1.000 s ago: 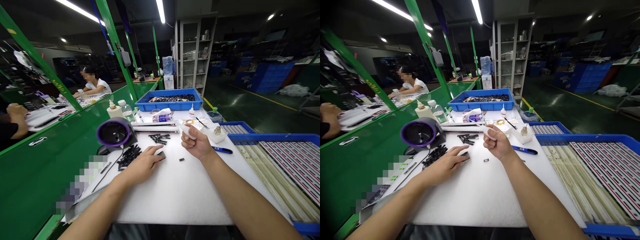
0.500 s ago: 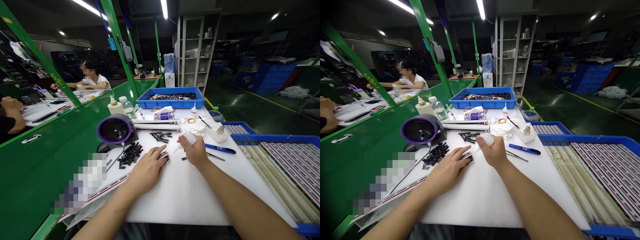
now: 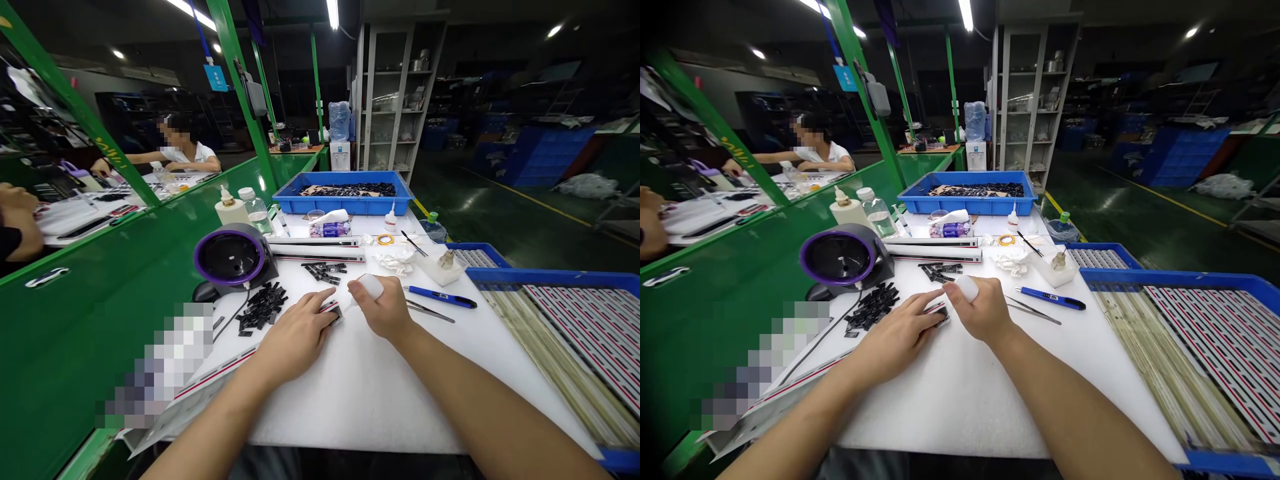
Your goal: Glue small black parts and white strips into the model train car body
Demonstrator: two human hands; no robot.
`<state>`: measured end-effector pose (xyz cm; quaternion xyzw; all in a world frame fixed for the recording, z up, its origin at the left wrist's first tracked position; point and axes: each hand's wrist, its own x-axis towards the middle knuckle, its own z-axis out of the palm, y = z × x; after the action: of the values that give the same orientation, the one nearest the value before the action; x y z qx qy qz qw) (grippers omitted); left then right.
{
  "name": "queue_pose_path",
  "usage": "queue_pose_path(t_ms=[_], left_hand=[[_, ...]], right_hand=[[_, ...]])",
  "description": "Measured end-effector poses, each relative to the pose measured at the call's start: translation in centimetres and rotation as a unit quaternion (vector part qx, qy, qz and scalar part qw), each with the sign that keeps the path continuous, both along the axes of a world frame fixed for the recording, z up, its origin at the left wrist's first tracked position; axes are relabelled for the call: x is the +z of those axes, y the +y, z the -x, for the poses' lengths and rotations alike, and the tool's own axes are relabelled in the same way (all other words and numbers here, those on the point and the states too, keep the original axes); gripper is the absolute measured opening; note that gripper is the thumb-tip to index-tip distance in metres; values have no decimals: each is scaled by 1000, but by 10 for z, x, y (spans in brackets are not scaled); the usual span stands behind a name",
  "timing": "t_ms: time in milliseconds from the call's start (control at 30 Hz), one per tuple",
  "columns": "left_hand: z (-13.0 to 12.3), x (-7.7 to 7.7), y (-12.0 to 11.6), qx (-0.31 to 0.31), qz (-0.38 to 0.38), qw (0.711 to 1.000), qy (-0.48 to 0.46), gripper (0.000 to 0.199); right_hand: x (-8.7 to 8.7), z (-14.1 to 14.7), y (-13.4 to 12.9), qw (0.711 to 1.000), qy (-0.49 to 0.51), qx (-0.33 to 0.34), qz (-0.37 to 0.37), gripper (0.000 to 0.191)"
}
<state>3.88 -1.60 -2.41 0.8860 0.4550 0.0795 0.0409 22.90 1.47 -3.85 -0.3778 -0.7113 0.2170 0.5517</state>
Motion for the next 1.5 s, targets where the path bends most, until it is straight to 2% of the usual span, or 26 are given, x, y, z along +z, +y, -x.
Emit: queue_pose_path(t_ms=[1500], left_hand=[[0, 0, 1, 5, 2, 1000, -16, 30]], right_hand=[[3, 2, 0, 1000, -8, 11, 21, 45]])
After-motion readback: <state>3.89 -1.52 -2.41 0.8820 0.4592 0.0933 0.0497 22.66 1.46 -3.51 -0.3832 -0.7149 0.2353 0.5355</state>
